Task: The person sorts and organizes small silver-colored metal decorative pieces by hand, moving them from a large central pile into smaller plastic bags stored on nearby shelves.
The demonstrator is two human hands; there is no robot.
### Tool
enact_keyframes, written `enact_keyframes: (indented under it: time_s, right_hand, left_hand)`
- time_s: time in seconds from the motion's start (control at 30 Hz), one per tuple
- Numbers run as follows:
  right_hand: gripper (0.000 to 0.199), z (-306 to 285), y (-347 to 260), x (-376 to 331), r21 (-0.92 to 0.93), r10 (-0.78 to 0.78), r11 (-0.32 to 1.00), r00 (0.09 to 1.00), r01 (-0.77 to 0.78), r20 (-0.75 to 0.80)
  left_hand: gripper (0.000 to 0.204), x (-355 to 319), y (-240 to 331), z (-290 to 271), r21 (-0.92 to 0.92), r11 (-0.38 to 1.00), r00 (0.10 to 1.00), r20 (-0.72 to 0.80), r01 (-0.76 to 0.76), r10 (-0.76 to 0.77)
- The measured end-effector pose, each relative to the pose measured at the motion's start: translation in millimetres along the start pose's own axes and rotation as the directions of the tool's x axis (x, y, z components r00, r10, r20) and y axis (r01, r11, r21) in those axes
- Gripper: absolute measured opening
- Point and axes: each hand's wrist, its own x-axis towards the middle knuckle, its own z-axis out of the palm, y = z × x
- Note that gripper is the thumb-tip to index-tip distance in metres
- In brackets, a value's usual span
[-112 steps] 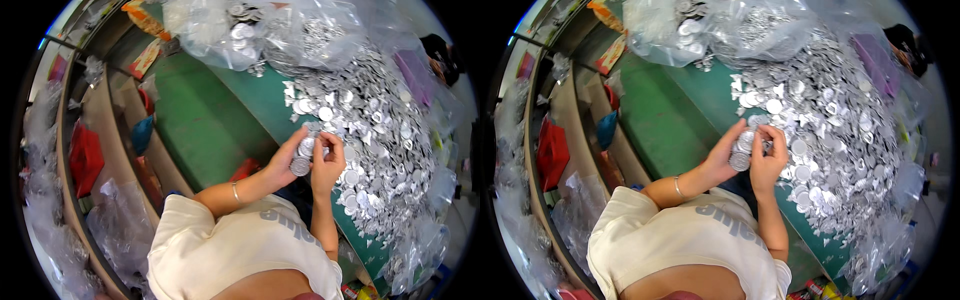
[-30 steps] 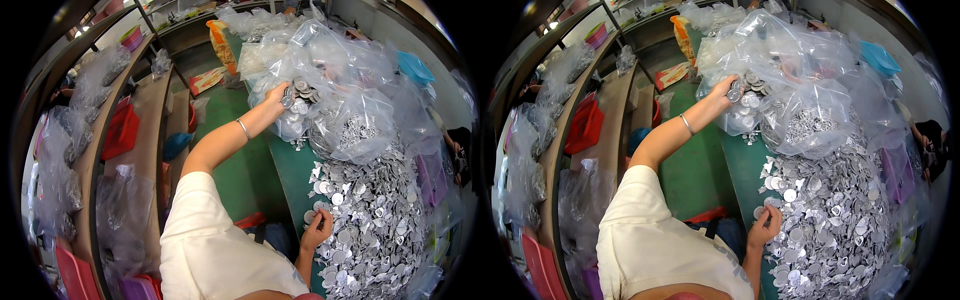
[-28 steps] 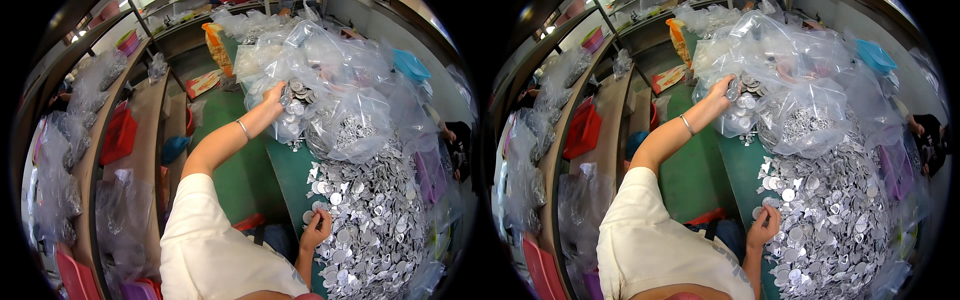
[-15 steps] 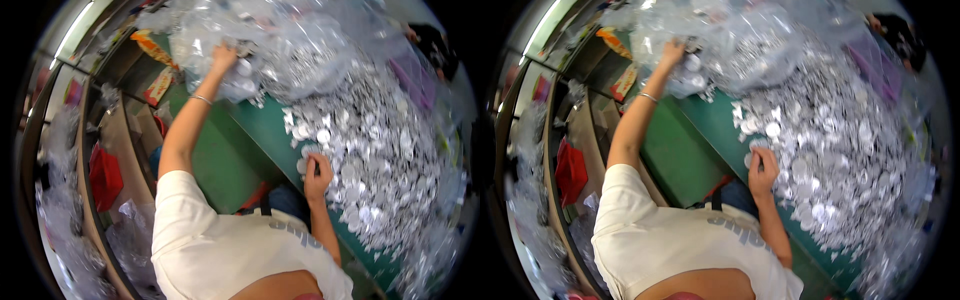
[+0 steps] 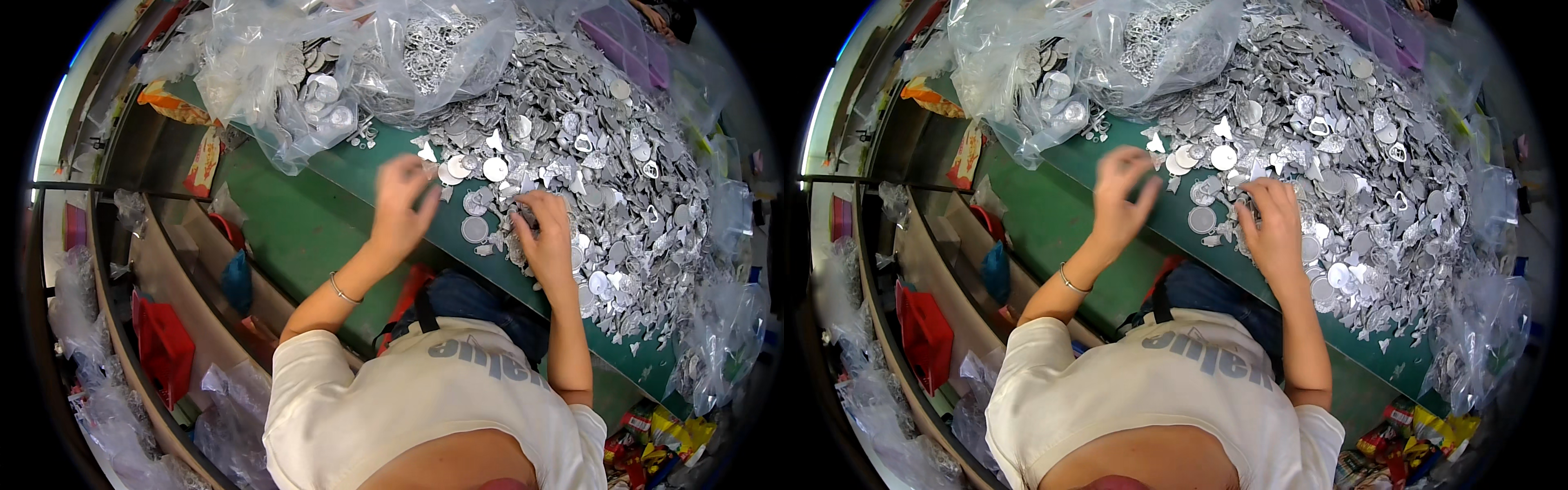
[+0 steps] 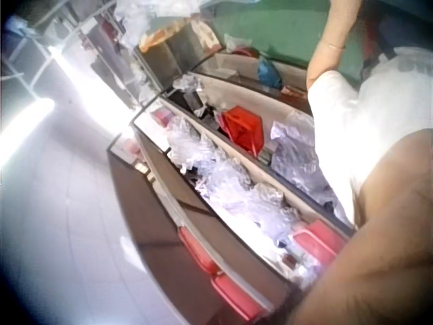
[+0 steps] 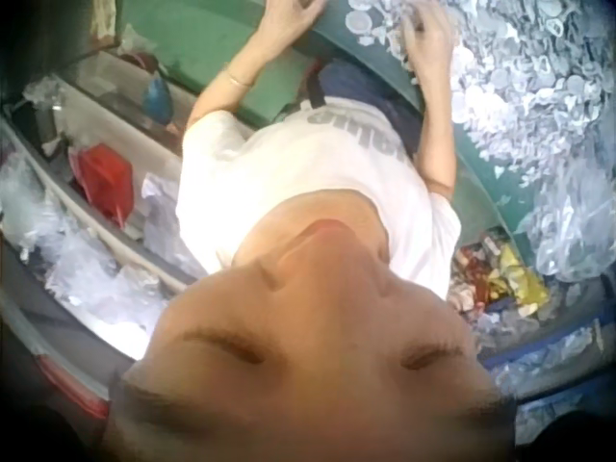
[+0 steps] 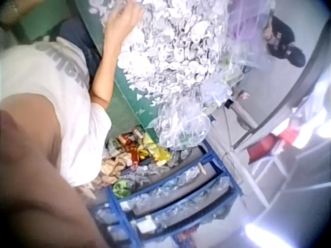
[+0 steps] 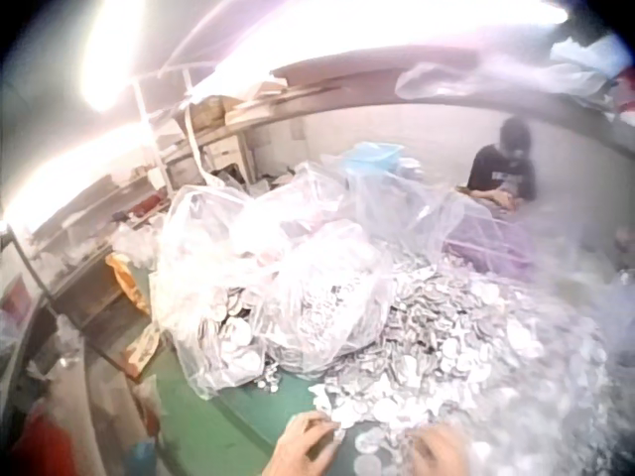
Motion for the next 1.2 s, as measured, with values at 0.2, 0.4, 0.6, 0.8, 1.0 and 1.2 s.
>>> enact_keyframes:
  time_s: [0.2,0.4,0.6,0.8,1.0,1.2]
  right_hand:
    - [0.017,12.3,0.2,0.8,0.024,0.016,1.0,1.0,-0.015,-0.017]
    - [0.014,18.2,-4.7,4.3,0.024,-0.003,1.0,0.999,0.003,-0.033]
    - [0.009,14.7,-6.3,3.5,0.02,0.011,1.0,1.0,-0.01,-0.028]
    - [0.008,14.7,-14.6,7.4,0.096,0.026,0.995,1.0,-0.025,-0.009]
    - [0.008,10.6,-8.1,-4.7,0.09,0.134,0.987,0.991,-0.136,0.03]
    - [0.009,8.1,3.2,-11.5,0.11,0.135,0.984,0.99,-0.139,0.039]
  left_hand:
    - [0.07,9.0,-132.7,-72.6,-0.784,0.49,0.297,-0.398,0.381,-0.868]
    - [0.03,15.3,-182.7,-45.4,-0.759,0.608,0.229,-0.565,0.234,-0.793]
    - [0.024,69.9,-132.0,-92.3,-0.503,0.829,0.329,-0.761,0.246,-0.559]
    - [0.024,179.6,-118.5,-132.5,-0.38,0.925,0.606,-0.74,-0.018,-0.292]
    - [0.022,179.4,-98.2,-114.2,-0.596,0.799,0.684,-0.617,-0.082,-0.39]
    - [0.039,139.6,-86.3,-120.9,-0.482,0.876,0.733,-0.586,0.028,-0.346]
